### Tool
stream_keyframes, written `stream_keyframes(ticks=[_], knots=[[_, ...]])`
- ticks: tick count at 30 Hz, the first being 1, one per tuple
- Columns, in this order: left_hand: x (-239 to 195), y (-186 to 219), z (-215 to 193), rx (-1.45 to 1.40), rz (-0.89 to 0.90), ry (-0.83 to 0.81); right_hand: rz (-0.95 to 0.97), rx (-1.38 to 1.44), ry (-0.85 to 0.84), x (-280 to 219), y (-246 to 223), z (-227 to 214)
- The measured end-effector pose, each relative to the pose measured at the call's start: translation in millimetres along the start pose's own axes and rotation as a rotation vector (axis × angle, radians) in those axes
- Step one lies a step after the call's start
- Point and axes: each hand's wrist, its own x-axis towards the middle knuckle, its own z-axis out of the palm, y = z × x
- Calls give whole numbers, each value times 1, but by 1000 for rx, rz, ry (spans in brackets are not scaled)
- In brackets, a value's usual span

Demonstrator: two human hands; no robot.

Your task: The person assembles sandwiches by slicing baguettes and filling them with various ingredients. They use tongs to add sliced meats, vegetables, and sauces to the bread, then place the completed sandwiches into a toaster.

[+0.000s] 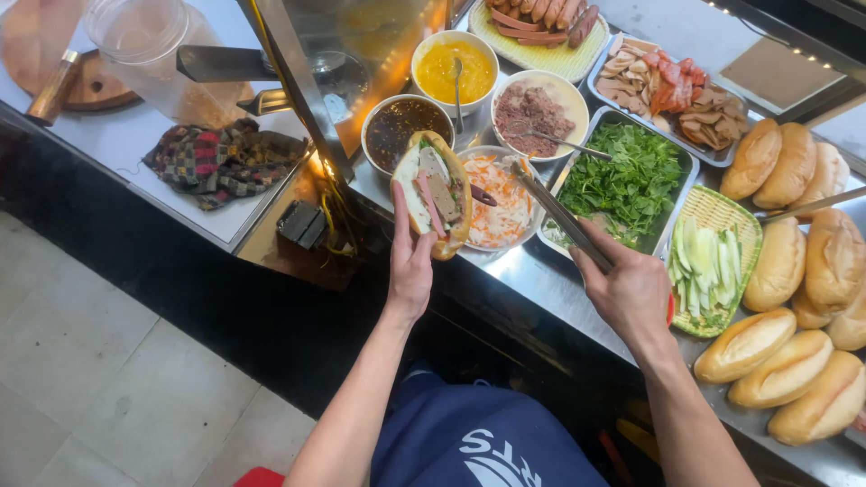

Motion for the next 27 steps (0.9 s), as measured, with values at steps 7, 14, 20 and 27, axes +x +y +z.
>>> stream_keyframes(ticks=[7,14,20,27], knots=[[15,-8,2,24,30,-61,43,-129,-16,-18,7,20],[22,-5,6,98,53,-74,53,52,30,-33,-49,-41],[15,-4,22,172,90,-120,-67,98,84,-25,-89,-40],[7,10,29,133,103,-76,-98,-189,84,-22,-80,-7]])
